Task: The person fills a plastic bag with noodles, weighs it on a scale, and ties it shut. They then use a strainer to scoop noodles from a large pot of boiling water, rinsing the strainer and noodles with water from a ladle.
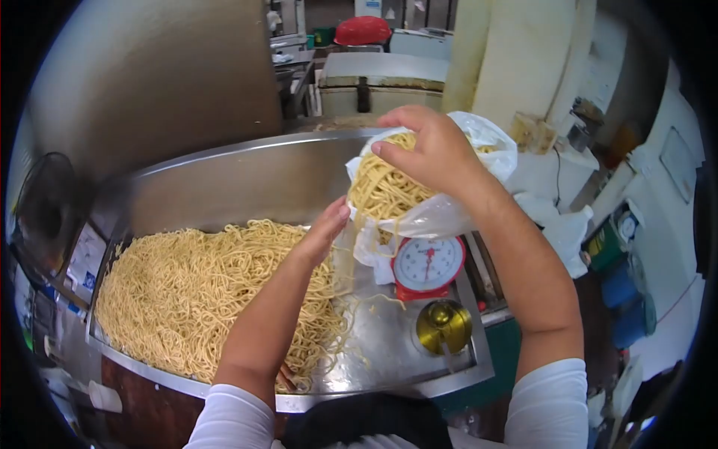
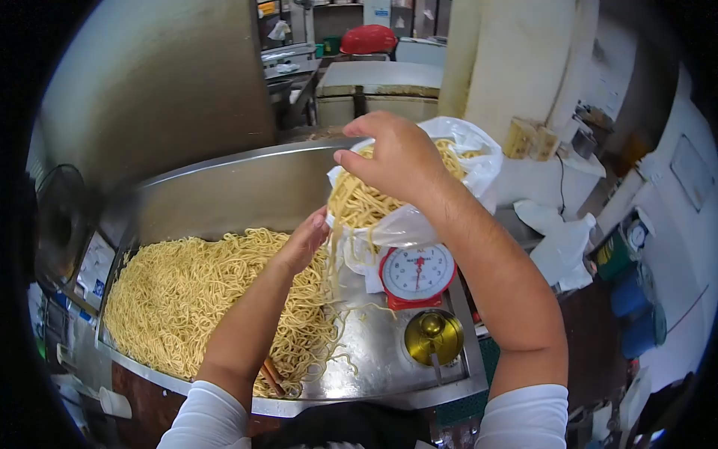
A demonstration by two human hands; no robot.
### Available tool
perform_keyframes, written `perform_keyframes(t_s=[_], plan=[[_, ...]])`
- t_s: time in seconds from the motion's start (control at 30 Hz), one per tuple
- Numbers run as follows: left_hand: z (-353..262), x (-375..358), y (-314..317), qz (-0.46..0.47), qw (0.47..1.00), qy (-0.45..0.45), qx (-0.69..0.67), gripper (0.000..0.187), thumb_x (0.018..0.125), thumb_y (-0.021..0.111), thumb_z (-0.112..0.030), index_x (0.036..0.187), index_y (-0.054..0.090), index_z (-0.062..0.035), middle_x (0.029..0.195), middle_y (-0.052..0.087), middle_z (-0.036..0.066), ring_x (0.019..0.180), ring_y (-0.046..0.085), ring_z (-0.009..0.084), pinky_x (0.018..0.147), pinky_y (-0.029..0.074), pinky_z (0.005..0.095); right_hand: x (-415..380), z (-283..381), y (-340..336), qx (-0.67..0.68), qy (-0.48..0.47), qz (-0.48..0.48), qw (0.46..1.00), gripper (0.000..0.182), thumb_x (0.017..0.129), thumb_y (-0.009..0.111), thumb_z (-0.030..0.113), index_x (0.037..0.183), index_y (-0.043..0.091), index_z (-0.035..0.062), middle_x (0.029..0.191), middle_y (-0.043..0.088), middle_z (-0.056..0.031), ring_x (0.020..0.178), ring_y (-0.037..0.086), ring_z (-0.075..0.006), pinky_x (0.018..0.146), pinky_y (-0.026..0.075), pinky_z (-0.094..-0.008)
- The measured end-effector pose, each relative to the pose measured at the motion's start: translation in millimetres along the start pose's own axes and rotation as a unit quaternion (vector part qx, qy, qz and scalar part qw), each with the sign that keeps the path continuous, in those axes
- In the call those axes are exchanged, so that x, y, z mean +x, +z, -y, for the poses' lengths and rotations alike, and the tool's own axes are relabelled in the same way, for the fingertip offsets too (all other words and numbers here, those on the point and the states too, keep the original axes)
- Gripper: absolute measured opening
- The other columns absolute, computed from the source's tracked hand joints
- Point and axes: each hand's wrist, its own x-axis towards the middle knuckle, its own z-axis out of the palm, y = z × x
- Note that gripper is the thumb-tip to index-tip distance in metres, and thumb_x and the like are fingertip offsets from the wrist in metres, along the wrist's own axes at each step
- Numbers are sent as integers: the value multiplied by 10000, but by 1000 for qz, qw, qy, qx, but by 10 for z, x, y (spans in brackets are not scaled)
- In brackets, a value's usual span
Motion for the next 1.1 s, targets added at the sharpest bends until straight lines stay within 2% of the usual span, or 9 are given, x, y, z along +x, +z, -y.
perform_keyframes(t_s=[0.3,0.4,0.5,0.63,0.67,0.77,0.87,0.97,1.1], plan=[[159,-23,159,-25,975,-82,205,855,604,903,-182,1298,445,17,1269,552,165,1207,529,255,986,450,365,-323,-325,-267,-12,50,-9,999,386,773,707,362,1007,698,54,961,691,-179,921,653,-358,812,514,-419],[399,-103,273,-246,789,154,541,1124,577,911,-244,1440,261,66,1320,499,228,1233,508,302,1041,415,391,-308,-290,-220,32,70,7,997,396,769,711,368,1003,699,48,922,698,-181,875,666,-352,791,519,-409],[661,110,221,-316,774,159,525,1204,594,902,-217,1482,143,69,1324,505,233,1218,523,311,1029,428,392,-262,-247,-76,54,60,8,997,389,767,715,359,987,698,38,923,694,-175,873,667,-338,793,518,-402],[682,434,-53,-146,985,45,81,1058,671,858,-139,1477,195,33,1400,457,226,1269,492,334,1021,437,392,-255,-65,-14,64,15,39,997,367,776,711,334,993,690,39,995,677,-169,941,642,-344,829,508,-406],[569,434,-19,-145,981,25,124,684,752,785,-107,1339,445,-15,1121,634,107,977,634,221,891,516,329,-247,-21,-28,44,0,58,997,359,781,707,323,997,687,37,1023,671,-166,965,632,-346,845,503,-407],[462,337,-381,-39,983,-176,-16,353,808,728,-155,1116,580,-70,810,606,-4,685,556,92,669,510,262,-239,-14,-101,5,-50,60,997,341,788,702,296,1005,683,33,1056,668,-156,991,621,-348,866,496,-412],[-582,28,-280,-131,970,-140,150,233,806,728,-183,976,597,-93,654,498,-59,517,427,34,452,337,213,-220,-125,-201,-2,-50,35,998,374,770,733,284,1035,672,28,1067,668,-154,1014,623,-334,883,492,-408],[-1454,14,31,-110,917,49,379,279,789,779,-308,857,660,-66,784,666,-19,632,565,74,593,436,224,-179,-63,-90,24,-35,21,999,416,752,757,281,1071,661,32,1068,665,-166,1027,625,-330,892,490,-409],[-2320,225,548,-142,588,268,750,511,859,657,-488,640,634,-27,522,542,134,503,577,228,537,463,383,54,-9,223,65,-5,103,993,418,784,770,230,1133,640,41,1010,685,-118,884,631,-195,796,502,-341]])
